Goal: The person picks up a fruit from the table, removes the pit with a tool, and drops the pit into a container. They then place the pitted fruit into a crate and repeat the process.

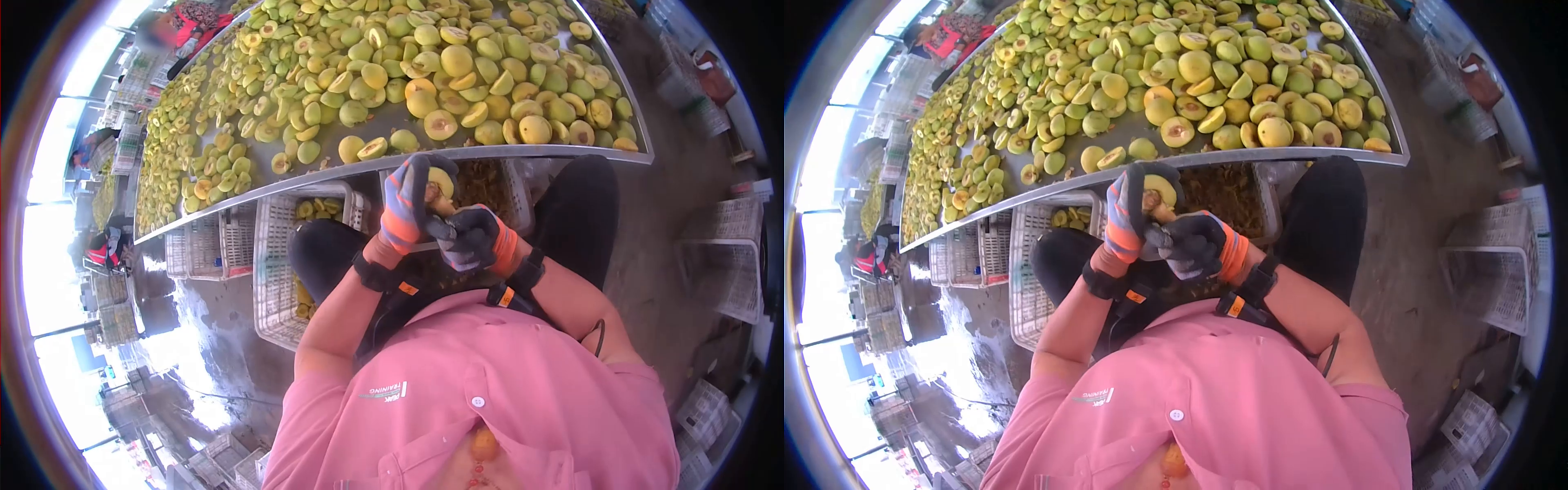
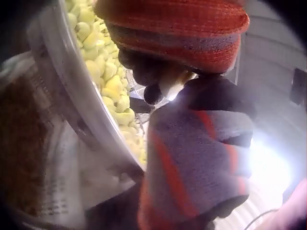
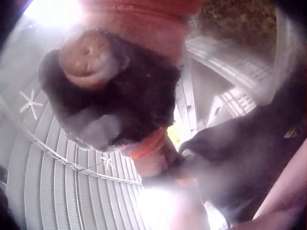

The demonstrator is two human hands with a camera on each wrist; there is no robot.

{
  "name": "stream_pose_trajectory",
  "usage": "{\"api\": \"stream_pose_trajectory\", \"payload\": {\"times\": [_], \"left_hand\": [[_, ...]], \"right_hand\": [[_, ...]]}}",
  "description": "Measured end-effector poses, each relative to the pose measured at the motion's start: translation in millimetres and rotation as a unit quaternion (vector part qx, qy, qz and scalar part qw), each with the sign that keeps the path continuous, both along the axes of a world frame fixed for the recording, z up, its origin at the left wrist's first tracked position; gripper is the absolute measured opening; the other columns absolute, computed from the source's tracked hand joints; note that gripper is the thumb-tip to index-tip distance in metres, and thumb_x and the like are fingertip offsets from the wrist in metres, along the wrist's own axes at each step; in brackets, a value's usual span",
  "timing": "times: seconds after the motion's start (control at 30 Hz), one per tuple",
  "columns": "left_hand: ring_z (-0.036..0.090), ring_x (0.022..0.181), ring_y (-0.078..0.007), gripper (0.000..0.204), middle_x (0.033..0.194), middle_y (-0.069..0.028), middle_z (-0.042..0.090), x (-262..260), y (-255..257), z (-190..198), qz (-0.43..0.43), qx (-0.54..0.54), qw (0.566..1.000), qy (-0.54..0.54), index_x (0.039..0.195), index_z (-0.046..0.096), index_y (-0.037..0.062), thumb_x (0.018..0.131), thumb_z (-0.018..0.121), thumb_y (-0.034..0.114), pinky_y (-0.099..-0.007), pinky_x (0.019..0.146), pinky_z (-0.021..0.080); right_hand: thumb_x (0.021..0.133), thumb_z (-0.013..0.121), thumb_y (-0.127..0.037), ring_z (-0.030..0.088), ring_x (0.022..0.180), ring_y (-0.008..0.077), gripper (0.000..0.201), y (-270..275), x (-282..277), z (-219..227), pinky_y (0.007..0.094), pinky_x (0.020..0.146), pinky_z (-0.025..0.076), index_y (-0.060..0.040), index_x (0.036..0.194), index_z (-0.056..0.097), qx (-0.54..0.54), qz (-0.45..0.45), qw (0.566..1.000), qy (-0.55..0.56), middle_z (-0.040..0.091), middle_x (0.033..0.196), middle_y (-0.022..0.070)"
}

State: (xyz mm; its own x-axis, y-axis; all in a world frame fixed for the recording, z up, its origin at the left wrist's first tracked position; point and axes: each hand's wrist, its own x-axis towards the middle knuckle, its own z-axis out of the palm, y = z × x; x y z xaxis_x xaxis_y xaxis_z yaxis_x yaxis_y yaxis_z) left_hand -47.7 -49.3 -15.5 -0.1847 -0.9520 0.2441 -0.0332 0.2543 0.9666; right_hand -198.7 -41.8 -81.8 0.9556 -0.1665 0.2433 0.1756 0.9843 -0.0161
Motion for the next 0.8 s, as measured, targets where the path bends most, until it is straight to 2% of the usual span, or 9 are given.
{"api": "stream_pose_trajectory", "payload": {"times": [0.07,0.1,0.27,0.3,0.4,0.5,0.6,0.7,0.8], "left_hand": [[0.060,0.071,-0.0157,0.029,0.085,-0.0061,0.064,-2,0,-11,-0.019,0.065,0.997,0.048,0.096,0.060,0.0012,0.098,0.045,0.026,-0.0285,0.066,0.049],[0.060,0.068,-0.0142,0.028,0.082,-0.0043,0.063,-5,-1,-29,-0.014,0.318,0.875,0.365,0.093,0.060,0.0036,0.099,0.047,0.028,-0.0266,0.062,0.049],[0.062,0.069,-0.0169,0.029,0.082,-0.0043,0.064,8,-2,-40,0.173,0.163,0.957,0.164,0.096,0.061,0.0062,0.097,0.051,0.033,-0.0286,0.059,0.051],[0.063,0.070,-0.0171,0.032,0.082,-0.0045,0.065,18,-2,-27,0.161,0.242,0.920,0.264,0.097,0.061,0.0061,0.096,0.051,0.037,-0.0290,0.059,0.051],[0.064,0.071,-0.0194,0.042,0.085,-0.0079,0.067,63,-6,-28,0.175,0.300,0.858,0.379,0.099,0.061,0.0044,0.095,0.050,0.045,-0.0279,0.058,0.053],[0.065,0.075,-0.0210,0.049,0.084,-0.0097,0.066,81,5,-14,0.198,0.270,0.885,0.323,0.100,0.062,-0.0006,0.098,0.043,0.045,-0.0305,0.068,0.054],[0.065,0.077,-0.0214,0.048,0.086,-0.0105,0.066,84,13,-16,0.175,0.155,0.946,0.223,0.100,0.062,-0.0014,0.099,0.041,0.042,-0.0316,0.069,0.054],[0.063,0.079,-0.0187,0.038,0.092,-0.0095,0.066,78,19,-1,0.209,-0.023,0.977,-0.045,0.101,0.063,-0.0005,0.100,0.042,0.032,-0.0285,0.072,0.051],[0.059,0.082,-0.0143,0.029,0.095,-0.0060,0.064,69,29,7,0.244,-0.002,0.970,-0.012,0.104,0.064,0.0007,0.099,0.044,0.021,-0.0255,0.075,0.048]], "right_hand": [[0.092,0.052,-0.022,0.035,0.039,0.0065,0.018,0,-4,8,0.0217,0.038,0.028,-0.0042,0.088,0.053,-0.048,-0.020,0.997,0.063,0.036,0.051,-0.0060],[0.091,0.053,-0.023,0.035,0.040,0.0068,0.018,-1,-5,17,0.0221,0.039,0.028,-0.0048,0.088,0.054,-0.092,-0.019,0.989,0.113,0.037,0.051,-0.0053],[0.093,0.053,-0.023,0.035,0.040,0.0066,0.018,-18,-21,-7,0.0207,0.039,0.029,-0.0092,0.082,0.055,-0.026,-0.005,0.989,0.145,0.038,0.053,-0.0053],[0.092,0.053,-0.023,0.040,0.041,0.0099,0.021,-24,-23,-20,0.0228,0.041,0.034,-0.0071,0.078,0.058,-0.052,-0.079,0.972,0.216,0.045,0.055,-0.0025],[0.088,0.057,-0.025,0.046,0.043,0.0122,0.022,-22,-17,-31,0.0268,0.043,0.038,-0.0047,0.079,0.060,-0.263,-0.157,0.836,0.456,0.052,0.060,0.0008],[0.084,0.061,-0.027,0.051,0.046,0.0145,0.025,-27,-9,-34,0.0308,0.045,0.042,-0.0023,0.080,0.062,-0.445,-0.222,0.591,0.635,0.060,0.065,0.0042],[0.087,0.061,-0.023,0.051,0.050,0.0115,0.016,-31,-2,-32,0.0261,0.046,0.039,-0.0072,0.086,0.062,-0.437,-0.235,0.630,0.598,0.056,0.063,-0.0005],[0.086,0.063,-0.025,0.049,0.048,0.0128,0.019,-36,-11,-11,0.0272,0.043,0.038,-0.0055,0.088,0.062,-0.162,-0.147,0.802,0.555,0.056,0.064,-0.0004],[0.091,0.058,-0.024,0.044,0.046,0.0095,0.017,-64,-16,-64,0.0246,0.042,0.034,-0.0069,0.095,0.059,0.104,-0.126,0.908,0.385,0.049,0.061,-0.0048]]}}
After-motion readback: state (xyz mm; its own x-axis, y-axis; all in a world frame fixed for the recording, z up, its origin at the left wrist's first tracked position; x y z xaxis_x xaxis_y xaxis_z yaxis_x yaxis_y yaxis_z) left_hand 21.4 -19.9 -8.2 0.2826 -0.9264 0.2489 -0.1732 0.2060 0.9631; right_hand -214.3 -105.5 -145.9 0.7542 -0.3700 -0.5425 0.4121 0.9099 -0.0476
